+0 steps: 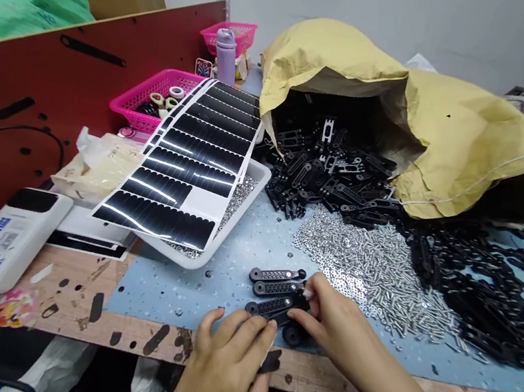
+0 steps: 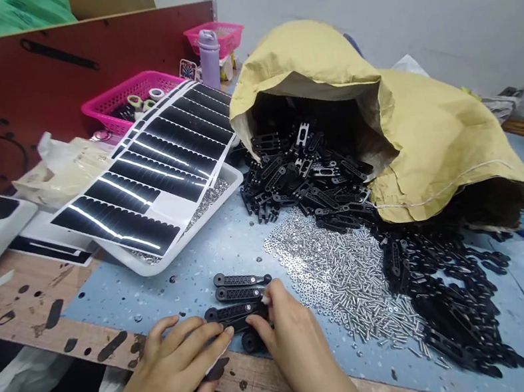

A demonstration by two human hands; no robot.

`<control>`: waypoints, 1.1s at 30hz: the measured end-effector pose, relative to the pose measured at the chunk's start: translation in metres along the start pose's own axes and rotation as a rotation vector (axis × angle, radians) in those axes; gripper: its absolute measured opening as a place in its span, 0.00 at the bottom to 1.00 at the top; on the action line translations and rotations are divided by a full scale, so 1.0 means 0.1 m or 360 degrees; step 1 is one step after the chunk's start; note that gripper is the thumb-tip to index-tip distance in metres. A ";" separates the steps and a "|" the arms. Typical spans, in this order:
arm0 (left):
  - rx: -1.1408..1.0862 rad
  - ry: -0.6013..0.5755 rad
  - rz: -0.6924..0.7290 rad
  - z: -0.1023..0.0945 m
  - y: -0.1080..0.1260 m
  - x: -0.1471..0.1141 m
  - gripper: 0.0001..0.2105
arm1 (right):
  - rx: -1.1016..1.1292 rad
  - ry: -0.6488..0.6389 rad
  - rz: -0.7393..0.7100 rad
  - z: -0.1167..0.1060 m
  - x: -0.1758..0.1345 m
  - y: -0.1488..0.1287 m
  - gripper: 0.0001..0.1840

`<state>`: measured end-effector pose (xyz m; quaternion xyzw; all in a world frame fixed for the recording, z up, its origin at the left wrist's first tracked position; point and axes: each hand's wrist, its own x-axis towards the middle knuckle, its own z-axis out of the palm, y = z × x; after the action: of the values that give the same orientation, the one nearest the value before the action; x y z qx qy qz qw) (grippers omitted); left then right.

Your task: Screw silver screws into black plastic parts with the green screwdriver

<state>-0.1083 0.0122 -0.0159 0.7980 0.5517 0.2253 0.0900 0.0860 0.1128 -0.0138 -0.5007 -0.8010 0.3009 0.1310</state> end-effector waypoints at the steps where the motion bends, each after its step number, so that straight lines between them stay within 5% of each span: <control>1: -0.0028 -0.0031 -0.0012 -0.03 -0.01 0.02 0.24 | -0.0015 0.0054 -0.0063 -0.01 -0.02 -0.03 0.09; 7: -0.0291 -0.0112 -0.0104 -0.15 0.01 0.06 0.24 | 0.0477 -0.0323 -0.0577 0.00 -0.15 -0.38 0.14; 14: -0.0242 0.0245 -0.0474 -0.07 -0.09 -0.07 0.22 | 0.0879 -0.0070 -0.0098 0.01 -0.05 -0.22 0.05; 19: -0.0018 0.0120 -0.0164 -0.01 -0.15 -0.12 0.21 | 0.0760 -0.0140 0.0032 0.07 0.13 -0.18 0.05; 26: -0.0014 0.0188 -0.0134 0.06 -0.11 -0.10 0.19 | 0.0562 -0.0065 0.0043 0.17 0.16 -0.26 0.05; 33: -0.0021 0.0176 -0.0127 0.03 -0.13 -0.10 0.20 | 0.0827 -0.0135 0.0241 0.19 0.14 -0.21 0.06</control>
<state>-0.1206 0.0084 -0.0260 0.7611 0.5857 0.2688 0.0736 0.0544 0.1118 -0.0172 -0.4956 -0.6620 0.5260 0.1985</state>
